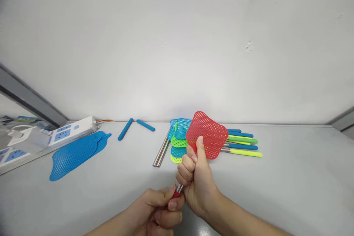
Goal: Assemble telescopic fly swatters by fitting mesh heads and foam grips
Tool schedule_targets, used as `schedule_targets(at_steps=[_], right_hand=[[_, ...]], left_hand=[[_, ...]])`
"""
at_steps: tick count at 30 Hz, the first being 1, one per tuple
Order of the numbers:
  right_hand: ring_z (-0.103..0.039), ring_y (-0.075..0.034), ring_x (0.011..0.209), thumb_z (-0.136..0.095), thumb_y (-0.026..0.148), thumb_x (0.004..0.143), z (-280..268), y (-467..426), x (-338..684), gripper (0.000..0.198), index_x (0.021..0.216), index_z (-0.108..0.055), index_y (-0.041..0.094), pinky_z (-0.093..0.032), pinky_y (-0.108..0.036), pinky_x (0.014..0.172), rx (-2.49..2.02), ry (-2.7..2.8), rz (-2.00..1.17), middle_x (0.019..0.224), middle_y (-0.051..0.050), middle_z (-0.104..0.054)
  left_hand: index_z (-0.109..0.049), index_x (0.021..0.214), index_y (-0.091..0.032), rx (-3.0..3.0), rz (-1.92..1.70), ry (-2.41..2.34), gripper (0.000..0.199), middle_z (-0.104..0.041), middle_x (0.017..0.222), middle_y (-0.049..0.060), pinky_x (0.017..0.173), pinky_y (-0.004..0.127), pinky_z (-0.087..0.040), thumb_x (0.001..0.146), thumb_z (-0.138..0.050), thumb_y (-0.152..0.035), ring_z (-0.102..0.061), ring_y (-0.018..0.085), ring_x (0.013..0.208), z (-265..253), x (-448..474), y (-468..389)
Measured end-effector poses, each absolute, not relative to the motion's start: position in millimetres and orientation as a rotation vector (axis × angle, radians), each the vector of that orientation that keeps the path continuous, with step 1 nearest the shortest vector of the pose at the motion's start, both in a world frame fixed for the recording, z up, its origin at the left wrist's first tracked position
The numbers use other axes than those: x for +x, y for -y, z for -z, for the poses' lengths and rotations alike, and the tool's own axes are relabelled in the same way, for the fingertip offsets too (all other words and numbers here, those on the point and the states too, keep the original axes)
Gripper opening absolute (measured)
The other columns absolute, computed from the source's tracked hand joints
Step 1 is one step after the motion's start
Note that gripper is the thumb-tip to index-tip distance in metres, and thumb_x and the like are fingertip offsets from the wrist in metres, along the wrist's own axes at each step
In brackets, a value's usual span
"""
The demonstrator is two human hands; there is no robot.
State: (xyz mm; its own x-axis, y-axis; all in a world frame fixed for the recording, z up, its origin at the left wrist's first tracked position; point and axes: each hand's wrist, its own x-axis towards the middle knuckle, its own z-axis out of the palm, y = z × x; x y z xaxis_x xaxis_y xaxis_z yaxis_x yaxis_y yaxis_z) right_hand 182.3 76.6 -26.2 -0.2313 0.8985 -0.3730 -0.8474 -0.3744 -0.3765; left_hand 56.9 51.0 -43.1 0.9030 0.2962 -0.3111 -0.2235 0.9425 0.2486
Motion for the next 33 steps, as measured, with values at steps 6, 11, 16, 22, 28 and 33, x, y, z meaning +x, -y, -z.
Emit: schedule_targets(at_steps=[6, 11, 16, 22, 28, 33], right_hand=[[-0.007, -0.004, 0.034, -0.046, 0.052, 0.075, 17, -78, 186, 0.043, 0.054, -0.029, 0.018, -0.007, -0.019, 0.033, -0.572, 0.194, -1.951, 0.04, 0.01, -0.011], [-0.008, -0.004, 0.033, -0.043, 0.054, 0.075, 1, -78, 195, 0.048, 0.05, -0.025, 0.018, -0.009, -0.02, 0.034, -0.416, 0.223, -2.074, 0.039, 0.009, -0.011], [-0.008, -0.005, 0.034, -0.044, 0.054, 0.075, -3, -80, 197, 0.048, 0.05, -0.023, 0.018, -0.009, -0.021, 0.035, -0.461, 0.241, -2.044, 0.04, 0.009, -0.01], [-0.004, -0.004, 0.035, -0.047, 0.054, 0.073, -3, -79, 190, 0.048, 0.051, -0.023, 0.019, -0.004, -0.02, 0.033, -0.713, 0.257, -1.775, 0.041, 0.01, -0.008], [-0.002, -0.005, 0.037, -0.049, 0.053, 0.071, 1, -75, 186, 0.048, 0.052, -0.022, 0.019, -0.002, -0.021, 0.033, -0.773, 0.198, -1.616, 0.041, 0.01, -0.009], [-0.003, -0.005, 0.037, -0.048, 0.053, 0.072, 0, -72, 182, 0.049, 0.051, -0.019, 0.02, -0.006, -0.022, 0.033, -0.744, 0.177, -1.521, 0.041, 0.01, -0.009]], left_hand=[[-0.042, 0.069, -0.014, 0.296, -0.308, -0.327, 0.028, -0.027, 0.047, -0.007, 0.036, 0.015, -0.01, 0.081, -0.04, -0.038, -0.016, 0.004, 0.035, 42, 57, -49], [-0.043, 0.058, -0.013, 0.35, -0.272, -0.224, 0.045, -0.029, 0.041, -0.005, 0.035, 0.02, -0.008, 0.083, -0.03, -0.047, -0.019, 0.006, 0.034, 39, 60, -43], [-0.035, 0.054, -0.016, 0.334, -0.236, -0.302, 0.044, -0.022, 0.04, -0.007, 0.036, 0.022, -0.008, 0.08, -0.035, -0.051, -0.013, 0.006, 0.035, 31, 58, -43], [-0.031, 0.055, -0.019, 0.654, -0.34, -0.567, 0.047, -0.02, 0.038, -0.01, 0.033, 0.019, -0.006, 0.075, -0.033, -0.061, -0.009, 0.005, 0.031, 34, 68, -46], [-0.03, 0.052, -0.02, 1.168, -0.406, -0.973, 0.049, -0.026, 0.038, -0.008, 0.036, 0.021, -0.016, 0.072, -0.028, -0.065, -0.021, 0.006, 0.033, 40, 79, -45], [-0.034, 0.055, -0.019, 1.691, -0.491, -1.24, 0.035, -0.032, 0.05, -0.003, 0.047, 0.025, -0.017, 0.082, -0.033, -0.042, -0.025, 0.01, 0.046, 35, 76, -45]])
